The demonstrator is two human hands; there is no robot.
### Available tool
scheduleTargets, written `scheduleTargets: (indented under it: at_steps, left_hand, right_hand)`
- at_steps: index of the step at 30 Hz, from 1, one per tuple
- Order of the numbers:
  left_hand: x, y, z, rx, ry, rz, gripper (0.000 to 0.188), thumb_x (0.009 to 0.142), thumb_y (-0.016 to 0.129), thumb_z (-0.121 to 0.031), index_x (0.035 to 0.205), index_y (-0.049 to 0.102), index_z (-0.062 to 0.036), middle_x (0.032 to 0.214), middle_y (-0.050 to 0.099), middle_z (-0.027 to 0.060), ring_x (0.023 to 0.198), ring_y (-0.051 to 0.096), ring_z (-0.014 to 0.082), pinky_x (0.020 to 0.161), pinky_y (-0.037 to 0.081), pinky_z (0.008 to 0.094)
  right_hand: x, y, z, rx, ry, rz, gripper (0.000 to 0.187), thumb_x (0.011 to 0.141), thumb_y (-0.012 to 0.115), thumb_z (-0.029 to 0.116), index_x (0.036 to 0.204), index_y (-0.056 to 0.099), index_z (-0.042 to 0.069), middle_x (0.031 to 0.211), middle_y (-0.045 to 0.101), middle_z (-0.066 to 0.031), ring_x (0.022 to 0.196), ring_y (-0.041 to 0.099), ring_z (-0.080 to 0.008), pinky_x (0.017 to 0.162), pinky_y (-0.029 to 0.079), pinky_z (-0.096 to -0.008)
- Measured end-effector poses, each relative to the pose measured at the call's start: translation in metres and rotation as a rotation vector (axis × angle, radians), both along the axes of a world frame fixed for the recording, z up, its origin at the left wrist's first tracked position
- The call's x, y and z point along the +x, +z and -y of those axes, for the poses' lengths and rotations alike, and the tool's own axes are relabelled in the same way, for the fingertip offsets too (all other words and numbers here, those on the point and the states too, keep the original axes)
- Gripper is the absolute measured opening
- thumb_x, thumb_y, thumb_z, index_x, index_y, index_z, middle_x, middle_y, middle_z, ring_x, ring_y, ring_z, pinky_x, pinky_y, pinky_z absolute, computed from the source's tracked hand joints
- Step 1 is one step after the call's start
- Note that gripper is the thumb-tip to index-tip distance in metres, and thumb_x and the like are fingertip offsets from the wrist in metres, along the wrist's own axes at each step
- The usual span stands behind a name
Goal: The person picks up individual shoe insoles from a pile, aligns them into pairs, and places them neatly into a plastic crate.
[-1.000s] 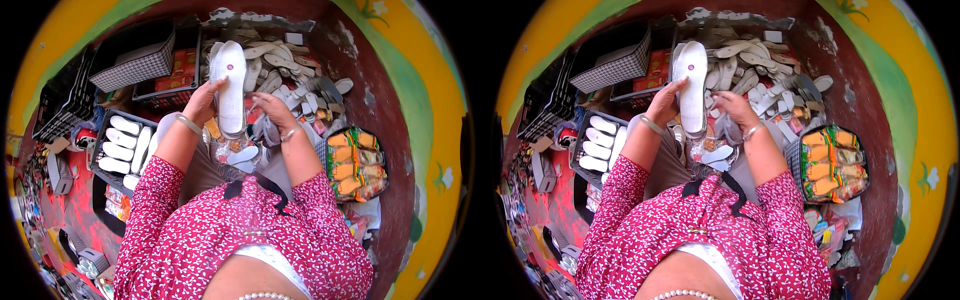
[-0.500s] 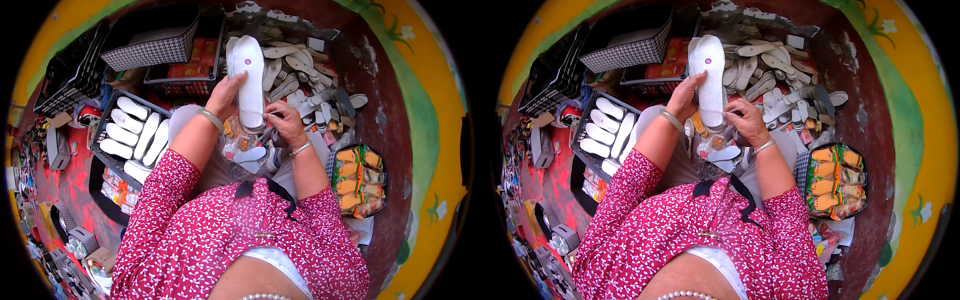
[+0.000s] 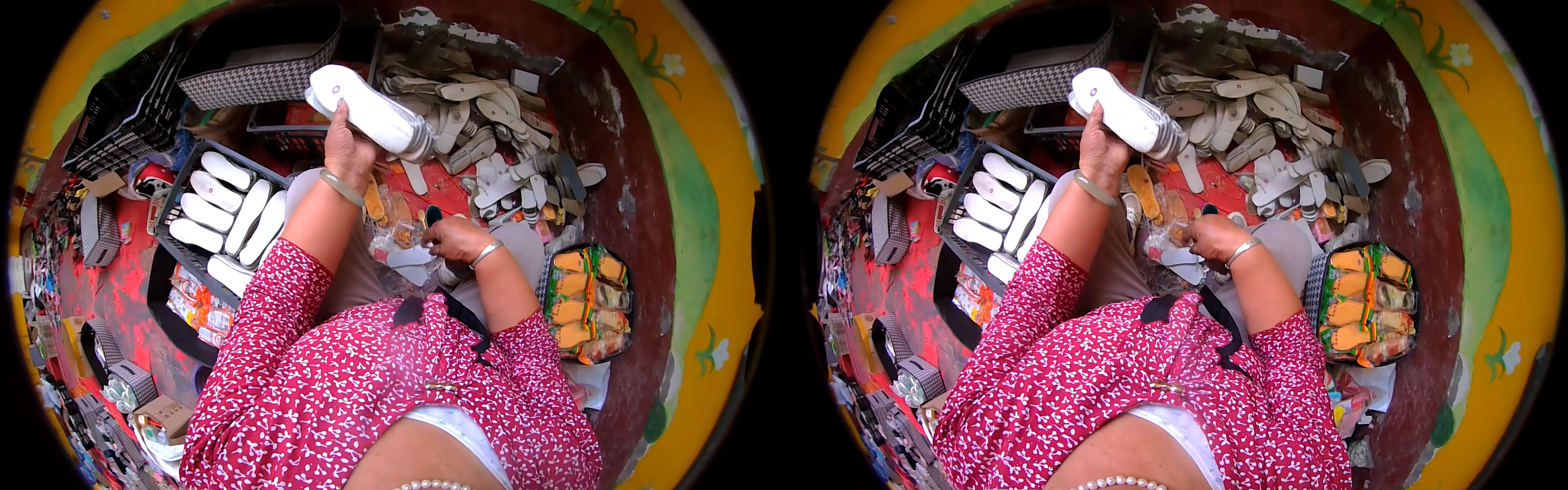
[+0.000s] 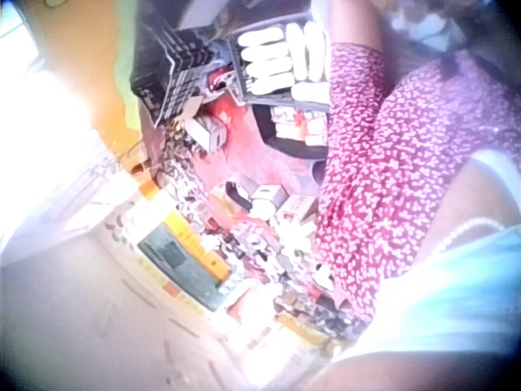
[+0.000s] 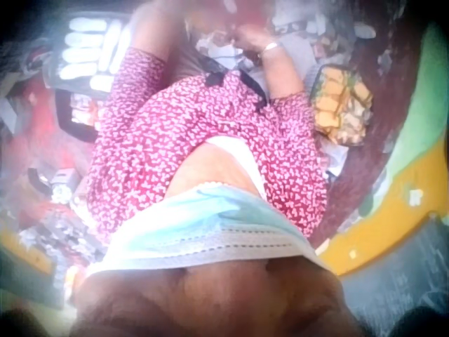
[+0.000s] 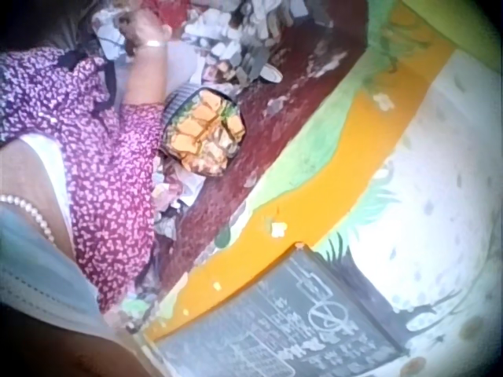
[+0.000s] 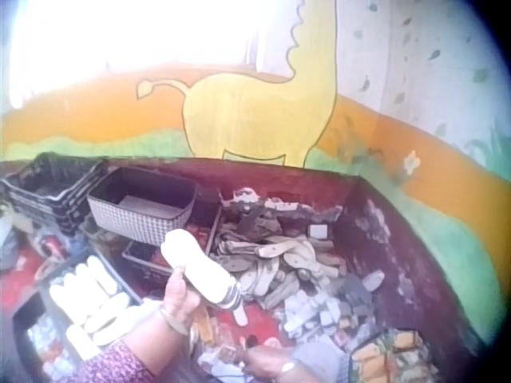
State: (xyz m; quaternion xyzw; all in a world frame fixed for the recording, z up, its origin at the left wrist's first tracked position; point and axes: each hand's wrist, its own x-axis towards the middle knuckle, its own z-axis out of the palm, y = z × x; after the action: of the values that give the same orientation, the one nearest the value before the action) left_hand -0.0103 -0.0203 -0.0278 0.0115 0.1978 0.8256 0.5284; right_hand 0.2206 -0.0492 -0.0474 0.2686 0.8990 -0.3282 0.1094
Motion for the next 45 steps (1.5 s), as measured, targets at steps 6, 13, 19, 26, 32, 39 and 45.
scheduleTargets:
  at_steps: [6, 13, 19, 26, 32, 39, 45]
  left_hand:
    - [0.008, 0.009, 0.011, 0.105, -0.271, -0.127, 0.045, 0.087, 0.058, -0.025, 0.123, 0.045, -0.0033, 0.111, 0.057, 0.0109, 0.104, 0.054, 0.0276, 0.095, 0.040, 0.0444]
    - [0.038, -0.011, 0.015, -0.120, -0.591, -0.607, 0.042, 0.085, 0.062, -0.022, 0.116, 0.046, 0.0008, 0.099, 0.060, 0.0101, 0.088, 0.060, 0.0192, 0.078, 0.050, 0.0349]
    - [0.067, -0.028, 0.024, -0.062, -0.762, -0.952, 0.032, 0.093, 0.050, -0.026, 0.110, 0.054, 0.0012, 0.099, 0.060, 0.0054, 0.090, 0.055, 0.0105, 0.080, 0.044, 0.0238]
    - [0.063, -0.018, 0.027, -0.039, -0.736, -0.919, 0.040, 0.091, 0.056, -0.022, 0.121, 0.051, 0.0042, 0.107, 0.060, 0.0060, 0.098, 0.054, 0.0113, 0.087, 0.042, 0.0244]
    - [0.064, -0.010, 0.028, -0.128, -0.689, -0.987, 0.055, 0.081, 0.068, -0.016, 0.126, 0.046, 0.0067, 0.114, 0.058, 0.0106, 0.100, 0.055, 0.0137, 0.087, 0.043, 0.0253]
    - [0.066, -0.011, 0.028, 0.026, -0.734, -1.024, 0.049, 0.087, 0.060, -0.017, 0.127, 0.045, 0.0067, 0.117, 0.056, 0.0097, 0.104, 0.052, 0.0134, 0.092, 0.040, 0.0262]
    - [0.065, -0.007, 0.032, 0.145, -0.565, -1.028, 0.042, 0.087, 0.052, -0.009, 0.126, 0.043, 0.0061, 0.111, 0.058, 0.0125, 0.100, 0.056, 0.0206, 0.088, 0.043, 0.0295]
  right_hand:
    - [0.025, 0.003, -0.035, -0.479, -0.744, -0.721, 0.018, 0.082, 0.064, 0.016, 0.090, 0.065, 0.000, 0.081, 0.064, -0.0047, 0.065, 0.056, -0.0100, 0.063, 0.046, -0.0238]
    - [0.021, 0.009, -0.040, -0.733, -0.882, -0.865, 0.051, 0.083, 0.066, 0.021, 0.125, 0.046, 0.000, 0.095, 0.063, -0.0032, 0.062, 0.052, -0.0044, 0.056, 0.040, -0.0151]
    - [-0.008, -0.007, -0.020, -0.120, -0.765, -0.427, 0.062, 0.074, 0.072, 0.025, 0.126, 0.046, 0.005, 0.109, 0.062, -0.0131, 0.100, 0.058, -0.0192, 0.086, 0.045, -0.0307]
    - [0.000, -0.007, -0.018, -0.844, -0.830, -0.960, 0.058, 0.077, 0.067, 0.025, 0.124, 0.045, 0.001, 0.105, 0.059, -0.0091, 0.092, 0.059, -0.0184, 0.081, 0.048, -0.0300]
    - [0.007, 0.011, -0.014, -1.124, -0.805, -1.048, 0.052, 0.078, 0.067, 0.026, 0.117, 0.048, -0.001, 0.102, 0.058, -0.0066, 0.090, 0.059, -0.0148, 0.078, 0.048, -0.0271]
    - [0.005, 0.003, -0.017, -1.038, -0.780, -1.094, 0.050, 0.076, 0.070, 0.021, 0.116, 0.049, 0.001, 0.101, 0.058, -0.0063, 0.090, 0.058, -0.0158, 0.078, 0.048, -0.0276]
    - [0.007, 0.011, -0.016, -1.054, -0.845, -1.104, 0.049, 0.076, 0.070, 0.019, 0.115, 0.049, -0.001, 0.101, 0.059, -0.0076, 0.090, 0.059, -0.0173, 0.079, 0.049, -0.0292]
